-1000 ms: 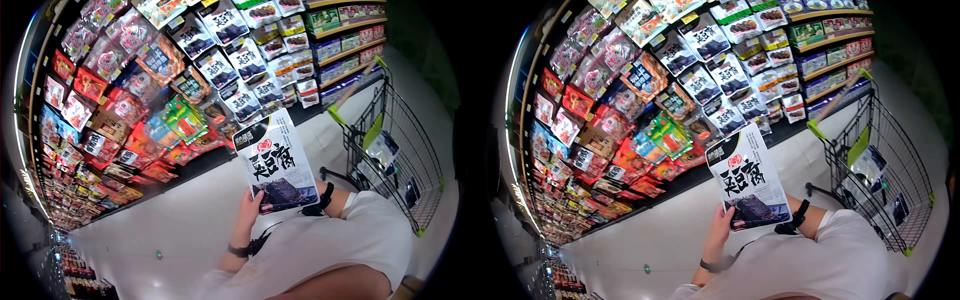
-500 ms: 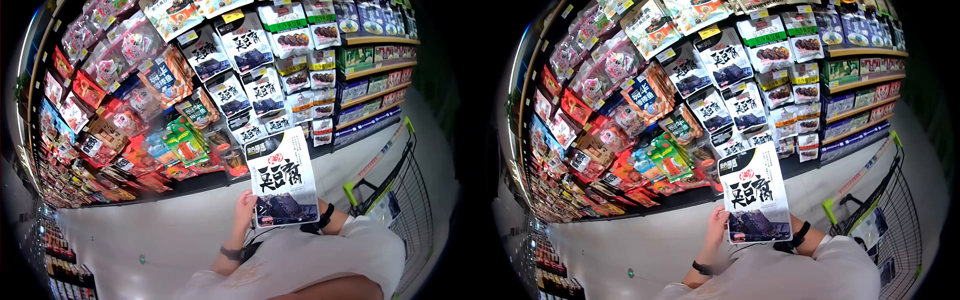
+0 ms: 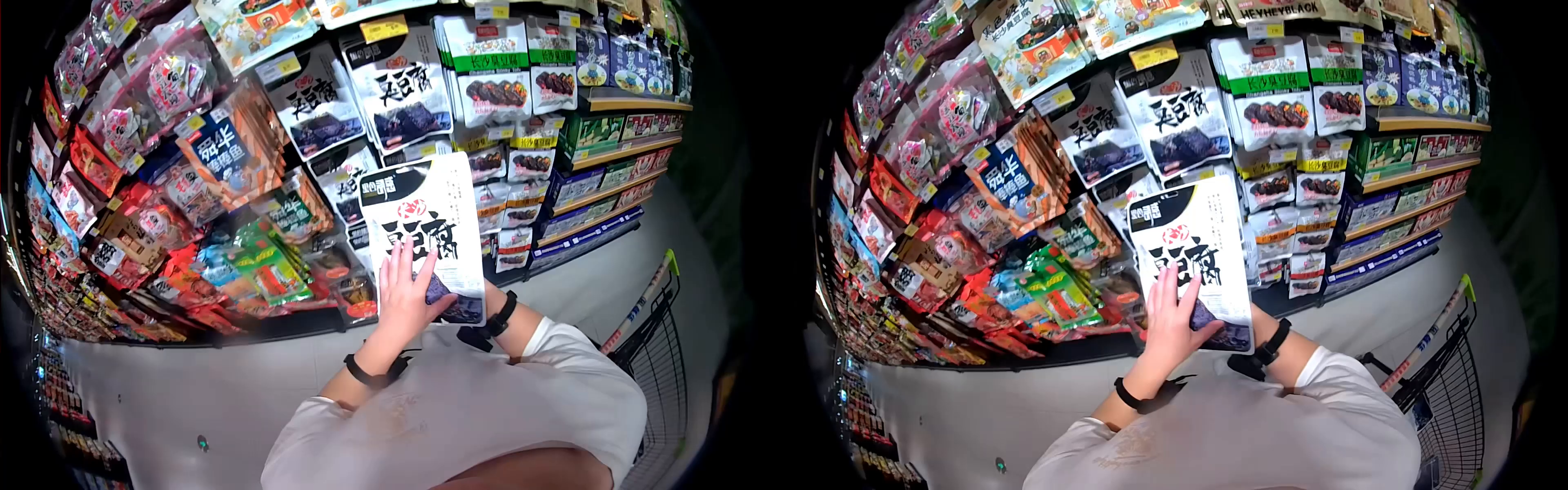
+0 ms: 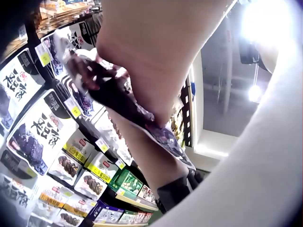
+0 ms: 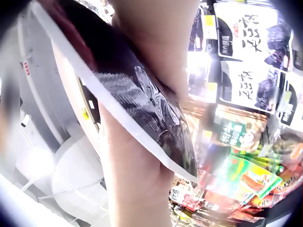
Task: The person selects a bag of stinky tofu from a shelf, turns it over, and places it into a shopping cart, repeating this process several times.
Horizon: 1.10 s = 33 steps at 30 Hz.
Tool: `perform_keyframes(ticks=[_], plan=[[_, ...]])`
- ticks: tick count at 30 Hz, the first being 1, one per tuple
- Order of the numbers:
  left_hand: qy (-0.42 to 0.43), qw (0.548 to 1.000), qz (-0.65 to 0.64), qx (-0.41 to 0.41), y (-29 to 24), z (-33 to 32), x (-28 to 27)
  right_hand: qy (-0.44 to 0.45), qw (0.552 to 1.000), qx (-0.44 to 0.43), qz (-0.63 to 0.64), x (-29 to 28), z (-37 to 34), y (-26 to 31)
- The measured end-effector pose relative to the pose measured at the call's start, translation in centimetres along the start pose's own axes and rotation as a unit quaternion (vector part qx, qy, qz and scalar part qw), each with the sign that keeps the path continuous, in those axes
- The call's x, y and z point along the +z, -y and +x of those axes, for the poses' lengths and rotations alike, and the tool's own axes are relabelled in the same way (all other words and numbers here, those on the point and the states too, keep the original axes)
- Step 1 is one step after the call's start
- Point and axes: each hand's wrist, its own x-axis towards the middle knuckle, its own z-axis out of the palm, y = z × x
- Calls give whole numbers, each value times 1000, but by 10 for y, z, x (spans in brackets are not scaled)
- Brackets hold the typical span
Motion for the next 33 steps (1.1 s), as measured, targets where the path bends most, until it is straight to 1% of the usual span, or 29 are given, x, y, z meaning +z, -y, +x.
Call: perform_keyframes(ticks=[1, 4, 5, 6, 10, 11, 12, 13, 15, 17, 18, 21, 22, 24, 25, 27, 33], plan=[[-24, 999, 12, 21, 13, 17, 4, 3, 1000, -2, -5, -7, 14, 11], [-56, 997, 39, 27, 49, 66, 1, 12, 1000, 7, -22, -27, 66, 44], [-69, 996, 44, 23, 74, 81, -3, 11, 1000, 13, -25, -33, 92, 54], [-83, 995, 59, 19, 85, 87, 5, 14, 999, 17, -26, -41, 105, 60], [-65, 992, 104, -43, 103, 104, 14, 30, 999, 32, 9, -71, 145, 72], [-52, 990, 121, -43, 108, 108, 13, 40, 998, 36, 21, -77, 156, 74], [-62, 989, 126, -54, 116, 113, 12, 48, 998, 38, 35, -82, 169, 76], [-70, 986, 137, -64, 120, 116, 11, 58, 996, 43, 52, -88, 178, 77], [-48, 981, 174, -72, 126, 127, 10, 78, 992, 51, 82, -97, 194, 78], [-78, 973, 198, -85, 132, 136, 10, 98, 987, 64, 110, -102, 215, 80], [-80, 971, 199, -104, 133, 143, 10, 109, 984, 70, 121, -103, 226, 82], [-72, 953, 255, -147, 141, 162, 11, 142, 974, 95, 152, -104, 256, 92], [-68, 948, 269, -152, 144, 167, 10, 152, 970, 104, 161, -103, 264, 94], [-94, 943, 279, -152, 148, 174, 8, 173, 961, 120, 177, -99, 281, 98], [-87, 939, 294, -155, 150, 178, 6, 182, 957, 126, 187, -97, 288, 100], [-106, 931, 319, -144, 154, 185, 5, 196, 950, 134, 201, -94, 299, 104], [-118, 914, 350, -167, 155, 196, 3, 207, 941, 159, 217, -92, 314, 109]])
